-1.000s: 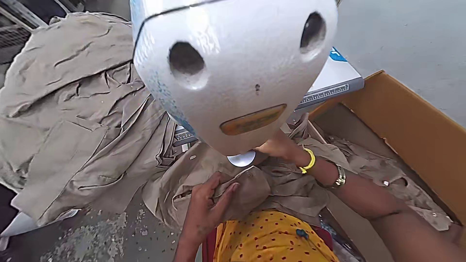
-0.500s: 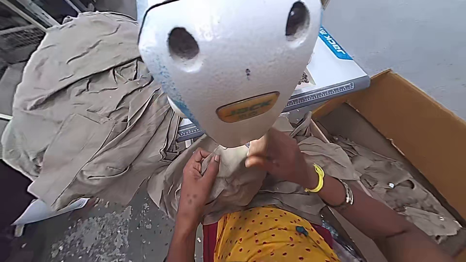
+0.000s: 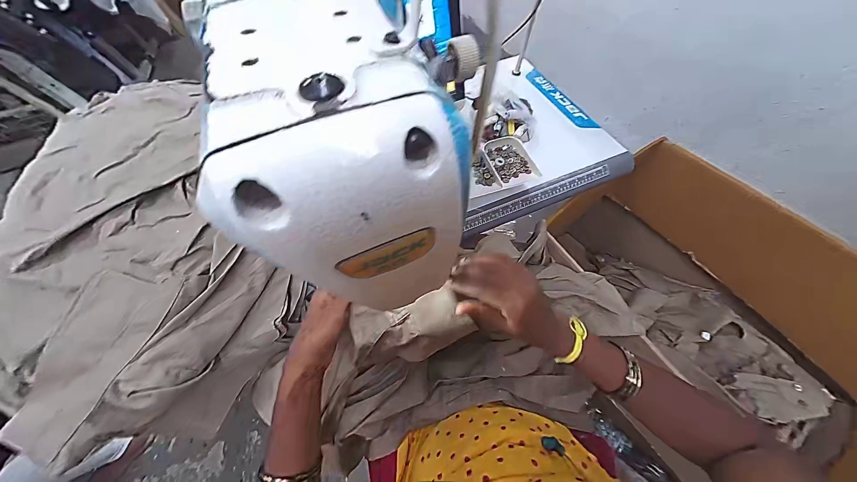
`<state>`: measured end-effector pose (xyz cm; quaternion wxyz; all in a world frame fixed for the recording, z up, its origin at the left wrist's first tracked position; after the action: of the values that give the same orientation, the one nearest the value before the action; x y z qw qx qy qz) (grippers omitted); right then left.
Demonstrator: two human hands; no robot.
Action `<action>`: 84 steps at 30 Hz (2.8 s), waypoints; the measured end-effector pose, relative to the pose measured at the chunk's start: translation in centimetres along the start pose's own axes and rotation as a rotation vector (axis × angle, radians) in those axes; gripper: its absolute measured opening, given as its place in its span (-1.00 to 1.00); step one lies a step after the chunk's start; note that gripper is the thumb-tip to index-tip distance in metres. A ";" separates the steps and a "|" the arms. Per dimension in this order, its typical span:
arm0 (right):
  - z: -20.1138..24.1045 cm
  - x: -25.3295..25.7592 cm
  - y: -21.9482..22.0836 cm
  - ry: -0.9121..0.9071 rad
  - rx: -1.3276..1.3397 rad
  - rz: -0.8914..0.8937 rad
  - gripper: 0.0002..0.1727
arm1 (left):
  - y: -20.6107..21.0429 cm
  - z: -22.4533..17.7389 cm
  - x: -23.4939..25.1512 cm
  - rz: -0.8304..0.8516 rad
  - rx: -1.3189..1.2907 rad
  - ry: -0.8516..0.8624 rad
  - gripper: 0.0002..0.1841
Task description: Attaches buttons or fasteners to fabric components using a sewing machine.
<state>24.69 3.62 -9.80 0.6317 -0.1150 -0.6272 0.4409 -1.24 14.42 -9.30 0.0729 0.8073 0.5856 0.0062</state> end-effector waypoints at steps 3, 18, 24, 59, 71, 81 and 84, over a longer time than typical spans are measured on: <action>-7.2 0.9 -1.3 0.261 -0.243 0.037 -0.69 | -2.2 1.9 0.0 0.031 -0.186 -0.100 -0.76; -16.8 2.6 -1.6 0.413 -0.578 0.212 -0.69 | -4.7 6.5 -0.5 0.240 -0.388 -0.142 -0.64; -18.4 1.6 -0.9 0.385 -0.592 0.177 -0.73 | -4.9 6.6 -0.5 0.297 -0.307 -0.119 -0.68; -15.2 6.1 -2.0 0.693 -0.174 0.194 -0.81 | 7.2 8.4 -12.0 0.645 0.628 0.286 -0.77; -16.4 2.9 -2.1 0.336 -0.449 0.309 -0.66 | 8.3 7.3 -12.1 0.700 0.664 0.067 -0.71; -14.9 4.8 -0.8 0.347 -0.290 0.131 -0.77 | 8.2 9.3 -11.7 0.721 0.679 0.130 -0.78; -16.0 4.1 -0.5 0.339 -0.408 0.265 -0.67 | 8.0 9.5 -11.7 0.717 0.678 0.097 -0.77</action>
<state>38.44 12.73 -9.65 0.6280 -0.3926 -0.5681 0.3587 3.58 -0.15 -16.83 -0.2279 0.9349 0.2430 -0.1224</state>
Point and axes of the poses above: each hand's wrist, its own x-axis towards the middle knuckle, its own y-axis out of the palm, z = x × y, the point moved 2 cm from there along x, towards the middle knuckle, and after that the axes turned 14 degrees about -x, right-handed, at the moved point
